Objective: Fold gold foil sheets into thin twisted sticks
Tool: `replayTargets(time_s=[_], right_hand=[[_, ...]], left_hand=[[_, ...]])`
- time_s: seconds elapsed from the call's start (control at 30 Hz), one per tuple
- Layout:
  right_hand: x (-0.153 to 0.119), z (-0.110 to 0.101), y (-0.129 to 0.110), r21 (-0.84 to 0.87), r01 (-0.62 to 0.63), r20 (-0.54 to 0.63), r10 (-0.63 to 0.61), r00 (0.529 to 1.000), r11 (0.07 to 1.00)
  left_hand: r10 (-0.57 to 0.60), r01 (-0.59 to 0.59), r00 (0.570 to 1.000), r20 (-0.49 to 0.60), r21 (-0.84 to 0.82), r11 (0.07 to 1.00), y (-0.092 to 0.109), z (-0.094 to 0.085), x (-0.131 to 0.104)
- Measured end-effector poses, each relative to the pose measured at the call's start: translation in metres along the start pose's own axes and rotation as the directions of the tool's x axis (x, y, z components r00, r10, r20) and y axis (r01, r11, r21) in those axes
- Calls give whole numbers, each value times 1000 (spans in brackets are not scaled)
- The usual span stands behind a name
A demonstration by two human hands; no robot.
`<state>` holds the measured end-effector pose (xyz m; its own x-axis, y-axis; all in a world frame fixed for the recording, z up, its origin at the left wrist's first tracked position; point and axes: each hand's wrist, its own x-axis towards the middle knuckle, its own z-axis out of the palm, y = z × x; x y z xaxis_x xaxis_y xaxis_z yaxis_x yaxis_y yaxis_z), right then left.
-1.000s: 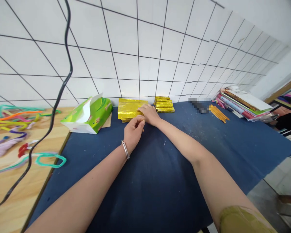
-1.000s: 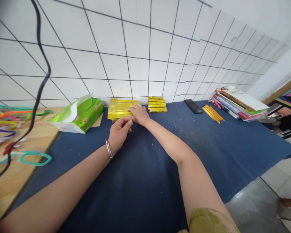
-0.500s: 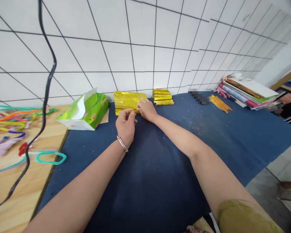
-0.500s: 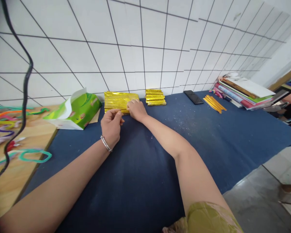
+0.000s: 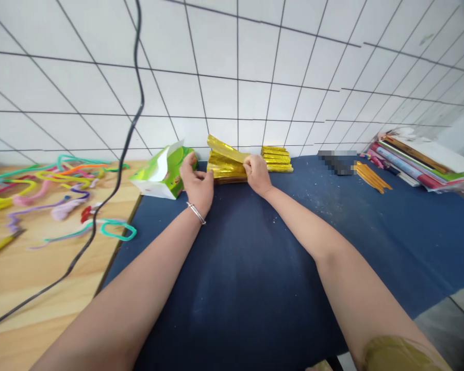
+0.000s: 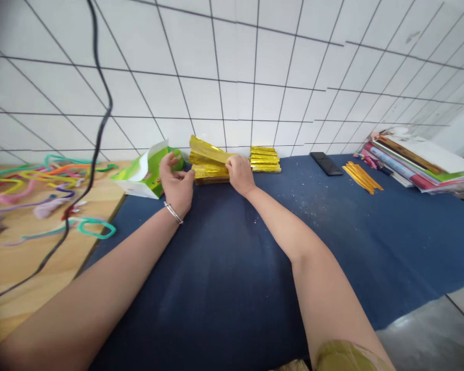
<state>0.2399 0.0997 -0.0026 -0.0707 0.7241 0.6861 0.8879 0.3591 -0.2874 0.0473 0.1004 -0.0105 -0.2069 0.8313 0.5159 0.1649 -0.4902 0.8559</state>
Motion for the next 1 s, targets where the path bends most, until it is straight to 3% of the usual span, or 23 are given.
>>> replayTargets(time_s=[0.1, 0.2, 0.37, 0.47, 0.6, 0.7, 0.77, 0.83, 0.93, 1.0], right_hand=[[1, -6, -8, 13, 163, 91, -163, 982, 987], [2, -12, -15, 28, 212, 114, -213, 970, 977], [-11, -36, -17, 45, 194, 68, -197, 978, 980], [-28, -57, -14, 35, 186, 69, -188, 980, 982], [-50, -84, -11, 125, 56, 71, -65, 995, 991], [-64, -102, -11, 256, -138, 19, 138, 990, 957], [-72, -111, -12, 342, -217, 7, 229, 973, 914], [-79, -118, -13, 415, -263, 37, 273, 961, 871], [-86, -122, -13, 498, -319, 104, 310, 945, 806], [-90, -123, -11, 533, -333, 134, 310, 941, 778]], left_hand=[[155, -155, 988, 8, 97, 983, 6, -2, -1], [213, -219, 975, 57, 115, 969, 5, -3, 0], [11, -6, 989, 150, -38, 999, 4, -3, -1], [-10, 25, 979, 203, -70, 997, 14, -2, -7], [13, 1, 940, 341, -43, 999, 36, -3, -15], [120, -126, 839, 531, -24, 992, 53, -3, -16], [195, -229, 774, 602, -20, 973, 62, -2, -17], [213, -275, 750, 626, 3, 961, 69, -2, -18], [141, -212, 744, 654, 31, 977, 77, -4, -25], [25, -64, 743, 669, 33, 997, 80, -8, -33]])
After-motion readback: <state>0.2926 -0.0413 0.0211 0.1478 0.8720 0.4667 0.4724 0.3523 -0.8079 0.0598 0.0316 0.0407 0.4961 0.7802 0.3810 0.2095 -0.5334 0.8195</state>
